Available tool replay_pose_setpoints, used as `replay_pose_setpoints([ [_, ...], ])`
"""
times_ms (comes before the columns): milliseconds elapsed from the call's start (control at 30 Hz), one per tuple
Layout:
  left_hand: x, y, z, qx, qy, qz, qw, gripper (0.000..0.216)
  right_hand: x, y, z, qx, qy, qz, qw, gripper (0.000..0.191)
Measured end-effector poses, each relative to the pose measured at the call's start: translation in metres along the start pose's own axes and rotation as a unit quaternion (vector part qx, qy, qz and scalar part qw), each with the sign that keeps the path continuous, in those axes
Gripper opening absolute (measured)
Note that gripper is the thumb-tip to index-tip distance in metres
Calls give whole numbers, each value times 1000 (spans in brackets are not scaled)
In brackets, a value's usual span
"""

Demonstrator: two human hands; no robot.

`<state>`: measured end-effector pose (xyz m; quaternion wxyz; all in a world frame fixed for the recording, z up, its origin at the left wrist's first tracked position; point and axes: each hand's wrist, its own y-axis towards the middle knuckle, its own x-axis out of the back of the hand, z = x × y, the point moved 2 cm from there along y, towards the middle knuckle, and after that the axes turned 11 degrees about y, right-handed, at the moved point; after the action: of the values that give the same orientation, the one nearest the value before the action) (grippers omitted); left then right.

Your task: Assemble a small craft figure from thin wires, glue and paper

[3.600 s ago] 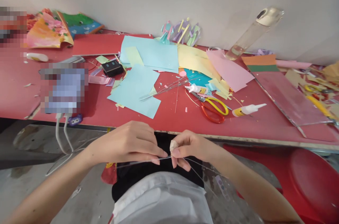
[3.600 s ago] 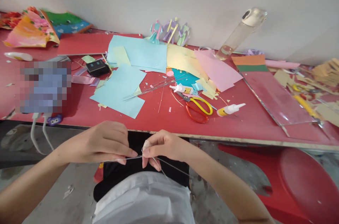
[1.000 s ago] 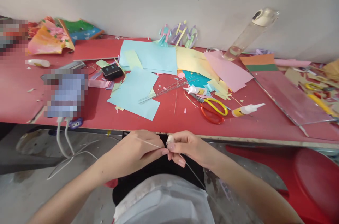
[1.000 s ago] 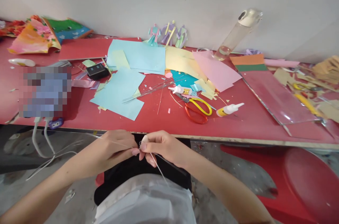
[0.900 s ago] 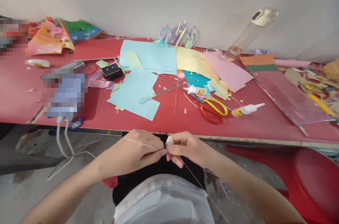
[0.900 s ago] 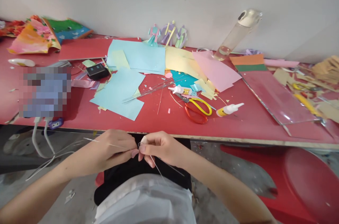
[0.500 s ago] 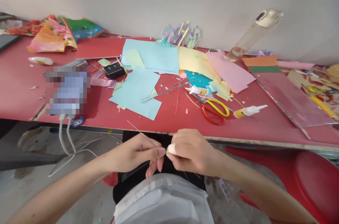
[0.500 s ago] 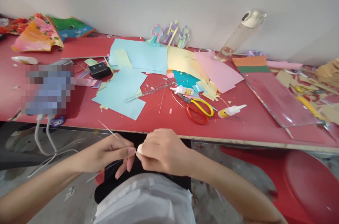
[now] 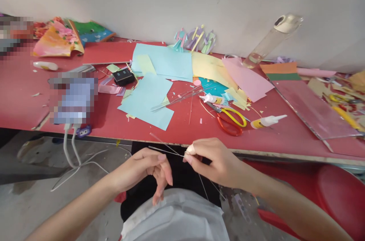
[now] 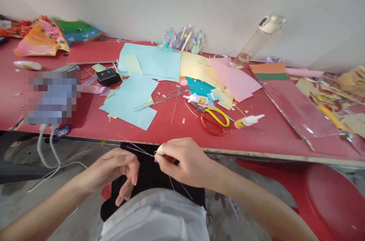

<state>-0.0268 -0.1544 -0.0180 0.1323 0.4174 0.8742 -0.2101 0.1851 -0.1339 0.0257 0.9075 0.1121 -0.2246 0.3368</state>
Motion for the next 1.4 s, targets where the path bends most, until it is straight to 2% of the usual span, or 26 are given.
replay_pose_setpoints([
  [33,3,-5,-4,-36,76,-43,996,49,0,-2,-4,-62,60,8,996,23],
  [67,6,-10,-10,-79,185,-108,973,43,-1,-3,-8,-117,113,16,987,25],
  [100,8,-14,-16,-120,301,-182,928,32,-1,-4,-11,-158,157,24,974,27],
  [133,8,-17,-22,-164,397,-245,869,23,-1,-4,-13,-184,194,30,963,29],
  [200,6,-16,-29,-189,516,-283,786,10,-2,-3,-16,-202,253,41,945,34],
  [233,5,-13,-31,-189,545,-277,768,10,-3,-2,-17,-201,276,49,939,36],
  [300,3,-4,-32,-170,556,-236,778,11,-5,0,-18,-198,308,61,929,38],
  [433,1,11,-30,-97,518,-149,837,23,-5,2,-21,-197,338,62,918,38],
  [600,2,14,-32,-107,529,-95,836,27,-5,0,-24,-210,343,65,913,39],
  [733,8,12,-32,-99,510,-61,852,28,-5,1,-23,-216,346,71,910,41],
  [900,12,12,-26,-41,438,-30,898,29,-6,3,-20,-213,338,77,913,41],
  [1067,12,15,-23,-23,339,-15,940,23,-7,3,-20,-203,325,86,920,39],
  [1200,10,17,-25,-35,353,-29,935,27,-8,3,-20,-208,324,92,918,37],
  [1400,3,18,-32,-142,428,-43,891,27,-11,2,-21,-217,341,98,909,27],
])
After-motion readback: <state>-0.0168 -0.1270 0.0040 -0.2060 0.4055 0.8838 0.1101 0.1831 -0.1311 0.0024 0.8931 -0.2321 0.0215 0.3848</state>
